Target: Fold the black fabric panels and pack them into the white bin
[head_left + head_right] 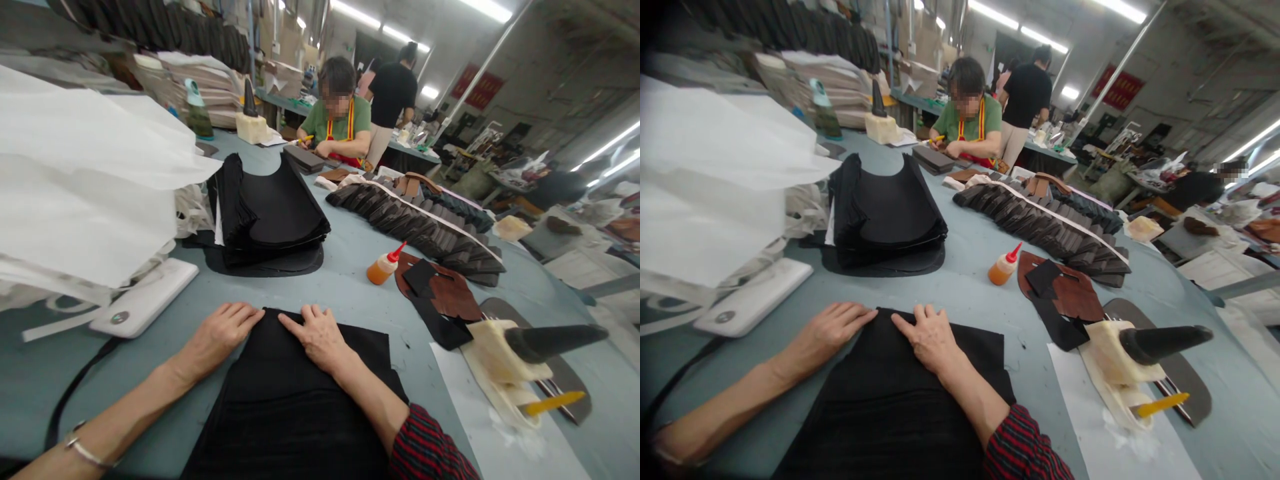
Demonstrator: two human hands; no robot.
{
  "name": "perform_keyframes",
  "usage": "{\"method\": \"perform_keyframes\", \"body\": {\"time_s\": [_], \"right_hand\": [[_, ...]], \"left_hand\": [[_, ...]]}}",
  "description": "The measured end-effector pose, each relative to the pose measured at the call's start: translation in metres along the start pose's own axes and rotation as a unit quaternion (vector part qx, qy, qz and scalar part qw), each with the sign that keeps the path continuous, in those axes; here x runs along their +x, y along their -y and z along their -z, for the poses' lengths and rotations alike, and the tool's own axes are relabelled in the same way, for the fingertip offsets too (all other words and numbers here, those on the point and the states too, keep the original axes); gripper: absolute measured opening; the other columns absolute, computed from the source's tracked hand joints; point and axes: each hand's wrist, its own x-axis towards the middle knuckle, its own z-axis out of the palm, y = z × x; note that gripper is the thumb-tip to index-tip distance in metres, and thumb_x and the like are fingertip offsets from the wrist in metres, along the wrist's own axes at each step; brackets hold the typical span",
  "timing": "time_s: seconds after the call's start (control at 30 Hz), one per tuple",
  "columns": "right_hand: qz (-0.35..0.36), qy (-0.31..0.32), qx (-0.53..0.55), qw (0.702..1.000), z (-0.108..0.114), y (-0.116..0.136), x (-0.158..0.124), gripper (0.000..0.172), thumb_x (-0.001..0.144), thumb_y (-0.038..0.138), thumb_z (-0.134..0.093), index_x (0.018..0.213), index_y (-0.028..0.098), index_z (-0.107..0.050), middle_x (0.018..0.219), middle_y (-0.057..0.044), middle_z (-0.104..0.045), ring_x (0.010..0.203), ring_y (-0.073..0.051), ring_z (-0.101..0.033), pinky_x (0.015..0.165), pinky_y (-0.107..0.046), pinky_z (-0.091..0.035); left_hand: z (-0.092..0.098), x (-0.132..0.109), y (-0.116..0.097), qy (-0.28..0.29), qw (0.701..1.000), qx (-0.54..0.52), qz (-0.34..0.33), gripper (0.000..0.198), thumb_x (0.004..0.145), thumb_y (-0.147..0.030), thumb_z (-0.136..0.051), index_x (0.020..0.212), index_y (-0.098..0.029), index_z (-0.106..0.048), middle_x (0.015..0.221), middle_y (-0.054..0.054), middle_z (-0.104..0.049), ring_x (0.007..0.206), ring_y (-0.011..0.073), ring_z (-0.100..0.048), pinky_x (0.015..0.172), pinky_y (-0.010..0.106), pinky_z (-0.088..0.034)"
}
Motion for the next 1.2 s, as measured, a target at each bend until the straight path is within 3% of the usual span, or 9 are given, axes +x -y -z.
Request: {"method": "perform_keyframes", "body": {"time_s": [0.1, 0.2, 0.33, 0.47, 0.63, 0.8, 1.0, 1.1, 1.2], "right_hand": [[-0.003, 0.005, -0.008, 1.0, 0.002, 0.005, 0.003, 0.062, 0.088, 0.013, -0.045, 0.144, 0.037, -0.033, 0.099, -0.01, -0.05, 0.085, -0.024, -0.045, 0.069, -0.038, -0.041], [-0.009, -0.025, 0.017, 0.999, -0.006, 0.002, 0.001, 0.055, 0.09, 0.013, -0.045, 0.141, 0.032, -0.041, 0.098, -0.01, -0.052, 0.085, -0.023, -0.047, 0.071, -0.038, -0.042], [-0.06, -0.116, 0.178, 0.975, -0.02, -0.02, -0.017, 0.03, 0.093, 0.012, -0.045, 0.111, 0.023, -0.066, 0.091, -0.006, -0.057, 0.084, -0.017, -0.052, 0.074, -0.031, -0.044], [-0.089, -0.161, 0.271, 0.945, -0.023, -0.049, -0.049, 0.024, 0.09, 0.011, -0.051, 0.096, 0.022, -0.072, 0.087, -0.004, -0.061, 0.082, -0.015, -0.056, 0.073, -0.028, -0.046], [-0.107, -0.166, 0.239, 0.951, -0.02, -0.067, -0.081, 0.024, 0.091, 0.013, -0.051, 0.095, 0.023, -0.073, 0.085, -0.005, -0.062, 0.08, -0.015, -0.057, 0.072, -0.029, -0.046], [-0.109, -0.157, 0.209, 0.959, -0.013, -0.085, -0.115, 0.026, 0.093, 0.016, -0.049, 0.099, 0.023, -0.073, 0.087, -0.006, -0.062, 0.082, -0.016, -0.057, 0.073, -0.031, -0.047], [-0.2, -0.177, 0.19, 0.945, -0.003, -0.102, -0.16, 0.026, 0.093, 0.016, -0.048, 0.095, 0.023, -0.073, 0.085, -0.005, -0.062, 0.08, -0.016, -0.059, 0.07, -0.028, -0.048], [-0.198, -0.187, 0.149, 0.951, -0.005, -0.099, -0.168, 0.027, 0.093, 0.014, -0.046, 0.097, 0.021, -0.072, 0.087, -0.006, -0.062, 0.081, -0.016, -0.057, 0.07, -0.029, -0.049], [-0.158, -0.178, 0.082, 0.968, -0.009, -0.097, -0.168, 0.028, 0.094, 0.011, -0.043, 0.104, 0.018, -0.069, 0.089, -0.008, -0.063, 0.083, -0.017, -0.055, 0.072, -0.031, -0.05]], "left_hand": [[0.016, 0.007, -0.015, 0.025, 0.997, 0.018, 0.075, 0.035, 0.089, -0.013, -0.038, 0.111, -0.017, -0.065, 0.107, 0.012, -0.066, 0.099, 0.0261, -0.058, 0.084, 0.042, -0.046], [0.022, 0.019, -0.049, 0.042, 0.994, 0.016, 0.098, 0.045, 0.088, -0.008, -0.034, 0.126, -0.016, -0.057, 0.122, 0.013, -0.063, 0.111, 0.0256, -0.057, 0.093, 0.041, -0.046], [0.008, 0.019, -0.083, 0.088, 0.987, 0.07, 0.116, 0.054, 0.085, -0.002, -0.027, 0.131, -0.01, -0.054, 0.13, 0.017, -0.06, 0.122, 0.0276, -0.054, 0.104, 0.045, -0.042], [-0.002, 0.012, -0.084, 0.097, 0.987, 0.076, 0.1, 0.058, 0.083, -0.001, -0.028, 0.136, -0.012, -0.049, 0.136, 0.02, -0.055, 0.129, 0.0288, -0.049, 0.107, 0.048, -0.04], [0.01, 0.024, -0.09, 0.113, 0.981, 0.127, 0.092, 0.064, 0.085, -0.001, -0.025, 0.141, -0.026, -0.041, 0.122, 0.02, -0.062, 0.117, 0.0311, -0.057, 0.099, 0.049, -0.042], [0.02, 0.048, -0.113, 0.122, 0.982, 0.13, 0.068, 0.052, 0.084, -0.002, -0.028, 0.122, -0.01, -0.062, 0.105, 0.021, -0.064, 0.103, 0.0305, -0.059, 0.096, 0.049, -0.042], [0.016, 0.055, -0.132, 0.135, 0.982, 0.129, 0.042, 0.062, 0.082, 0.001, -0.029, 0.137, -0.022, -0.048, 0.096, 0.017, -0.066, 0.091, 0.0286, -0.062, 0.091, 0.052, -0.043], [0.01, 0.055, -0.138, 0.113, 0.983, 0.143, 0.0, 0.056, 0.081, 0.001, -0.032, 0.131, -0.011, -0.055, 0.112, 0.023, -0.063, 0.105, 0.0337, -0.058, 0.092, 0.052, -0.043], [0.007, 0.06, -0.146, 0.116, 0.981, 0.153, -0.029, 0.054, 0.081, 0.002, -0.032, 0.127, -0.008, -0.058, 0.11, 0.022, -0.064, 0.1, 0.0302, -0.06, 0.087, 0.045, -0.046]]}}
